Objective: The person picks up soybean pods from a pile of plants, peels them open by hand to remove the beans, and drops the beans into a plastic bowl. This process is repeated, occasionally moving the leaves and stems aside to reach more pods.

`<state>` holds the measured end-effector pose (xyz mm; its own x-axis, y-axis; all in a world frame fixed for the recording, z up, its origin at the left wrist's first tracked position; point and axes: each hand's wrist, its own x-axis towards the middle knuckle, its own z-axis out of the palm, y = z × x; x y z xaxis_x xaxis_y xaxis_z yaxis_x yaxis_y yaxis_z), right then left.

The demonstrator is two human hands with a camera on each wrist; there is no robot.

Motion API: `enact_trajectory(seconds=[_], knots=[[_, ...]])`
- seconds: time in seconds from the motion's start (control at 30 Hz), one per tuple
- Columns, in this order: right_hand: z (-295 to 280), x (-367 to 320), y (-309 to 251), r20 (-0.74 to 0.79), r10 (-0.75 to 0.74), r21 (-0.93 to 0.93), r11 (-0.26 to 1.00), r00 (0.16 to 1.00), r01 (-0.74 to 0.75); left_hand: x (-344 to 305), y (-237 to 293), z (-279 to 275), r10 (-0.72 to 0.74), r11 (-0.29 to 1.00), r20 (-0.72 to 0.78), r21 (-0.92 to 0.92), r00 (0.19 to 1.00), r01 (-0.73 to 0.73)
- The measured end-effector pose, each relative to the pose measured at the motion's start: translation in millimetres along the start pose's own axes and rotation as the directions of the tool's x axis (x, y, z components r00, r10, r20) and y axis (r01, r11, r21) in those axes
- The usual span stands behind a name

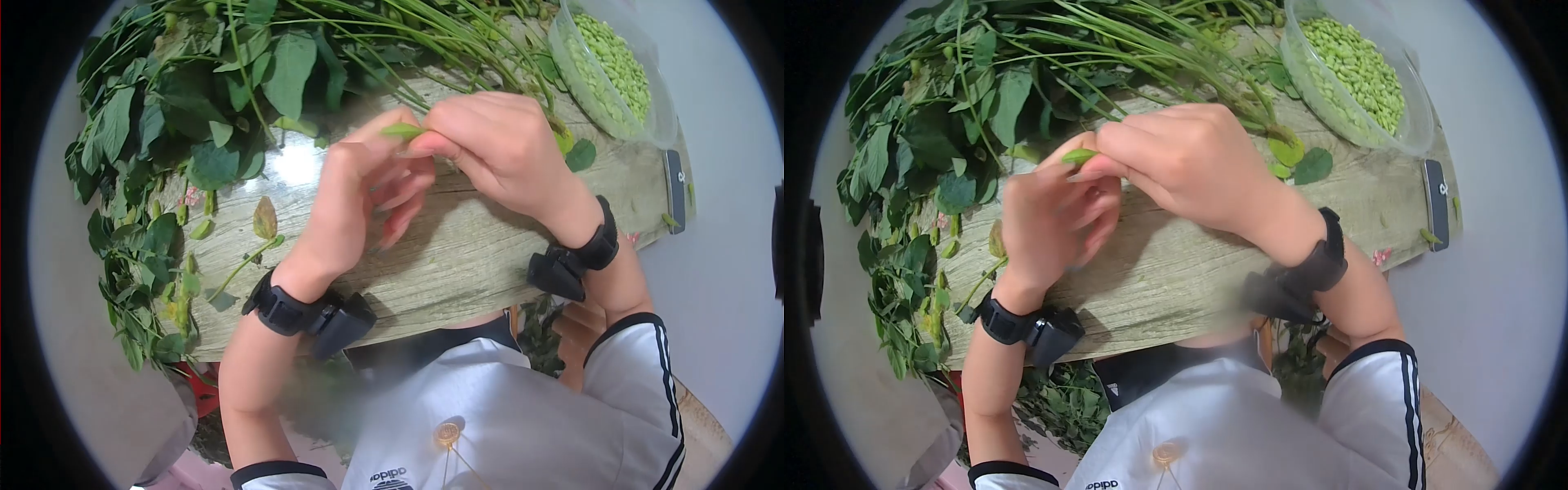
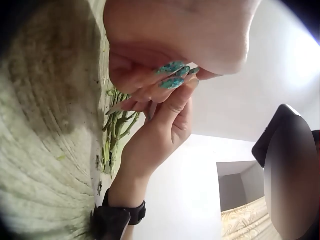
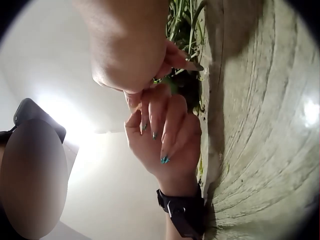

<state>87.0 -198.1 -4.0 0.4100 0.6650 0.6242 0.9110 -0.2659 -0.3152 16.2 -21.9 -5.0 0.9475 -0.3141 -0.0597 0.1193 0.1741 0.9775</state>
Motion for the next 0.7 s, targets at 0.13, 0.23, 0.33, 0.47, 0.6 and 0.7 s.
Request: enact_trajectory(seconds=[0.13,0.23,0.33,0.47,0.6,0.7], knots=[[2.7,-4.3,8.4,-0.001,-0.016,0.050,0.999,1.000,0.016,-2.4,-0.6,10.8,-0.218,0.961,-0.247,-0.220,0.944,0.165],[3.2,-7.3,10.5,0.039,0.008,0.020,1.000,0.999,-0.009,1.0,-0.7,4.7,-0.167,0.978,-0.136,-0.152,0.977,0.146],[1.8,-6.1,9.3,0.036,0.003,-0.024,1.000,0.999,-0.002,2.6,1.6,4.9,-0.187,0.954,-0.077,-0.253,0.979,0.162],[4.7,-9.3,11.5,0.063,-0.009,-0.089,0.996,0.998,0.014,2.0,5.4,10.3,-0.284,0.931,-0.161,-0.284,0.945,0.231],[5.5,-8.4,7.2,0.101,0.036,-0.111,0.994,0.994,-0.025,2.9,0.8,6.1,-0.321,0.889,-0.132,-0.382,0.938,0.251],[10.6,-8.4,1.9,0.035,0.058,-0.024,0.998,0.998,-0.057,2.1,-1.8,8.3,-0.307,0.918,-0.193,-0.319,0.932,0.236]])
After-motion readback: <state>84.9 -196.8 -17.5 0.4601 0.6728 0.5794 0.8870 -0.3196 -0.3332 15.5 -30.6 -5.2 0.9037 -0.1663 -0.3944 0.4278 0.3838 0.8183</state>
